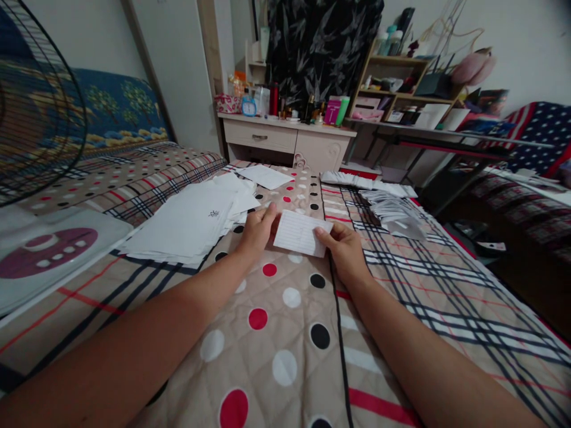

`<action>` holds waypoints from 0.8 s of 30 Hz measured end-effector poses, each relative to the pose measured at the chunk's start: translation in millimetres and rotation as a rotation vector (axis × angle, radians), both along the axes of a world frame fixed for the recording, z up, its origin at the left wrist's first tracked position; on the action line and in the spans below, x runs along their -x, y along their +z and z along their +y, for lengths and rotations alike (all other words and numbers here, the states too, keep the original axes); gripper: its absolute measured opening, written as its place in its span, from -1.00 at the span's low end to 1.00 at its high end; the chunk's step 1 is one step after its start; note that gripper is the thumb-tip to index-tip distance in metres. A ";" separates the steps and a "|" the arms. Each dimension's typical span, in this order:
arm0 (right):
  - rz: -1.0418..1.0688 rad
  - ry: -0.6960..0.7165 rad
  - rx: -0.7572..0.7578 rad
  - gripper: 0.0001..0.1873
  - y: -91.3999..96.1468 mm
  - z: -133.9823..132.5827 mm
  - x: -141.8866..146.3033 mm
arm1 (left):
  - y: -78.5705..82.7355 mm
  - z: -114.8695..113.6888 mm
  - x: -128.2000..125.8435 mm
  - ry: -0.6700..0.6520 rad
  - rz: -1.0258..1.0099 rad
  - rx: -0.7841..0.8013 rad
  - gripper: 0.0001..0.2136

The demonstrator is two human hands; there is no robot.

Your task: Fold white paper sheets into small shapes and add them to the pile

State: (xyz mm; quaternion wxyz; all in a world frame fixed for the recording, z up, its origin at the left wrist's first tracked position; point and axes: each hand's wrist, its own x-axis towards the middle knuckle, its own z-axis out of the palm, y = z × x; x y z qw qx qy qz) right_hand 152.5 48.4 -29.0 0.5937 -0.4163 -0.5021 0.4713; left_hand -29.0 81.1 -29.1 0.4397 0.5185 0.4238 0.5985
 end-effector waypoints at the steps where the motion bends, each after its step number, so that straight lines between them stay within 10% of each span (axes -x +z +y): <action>1: 0.012 -0.002 0.008 -0.77 -1.5 0.9 -0.5 | 1.1 -1.0 -0.4 -0.008 -0.012 -0.005 -0.52; 24: -0.048 -0.146 -0.030 -0.74 -7.1 6.8 -6.0 | 9.3 -7.3 1.0 -0.045 0.025 -0.123 -0.61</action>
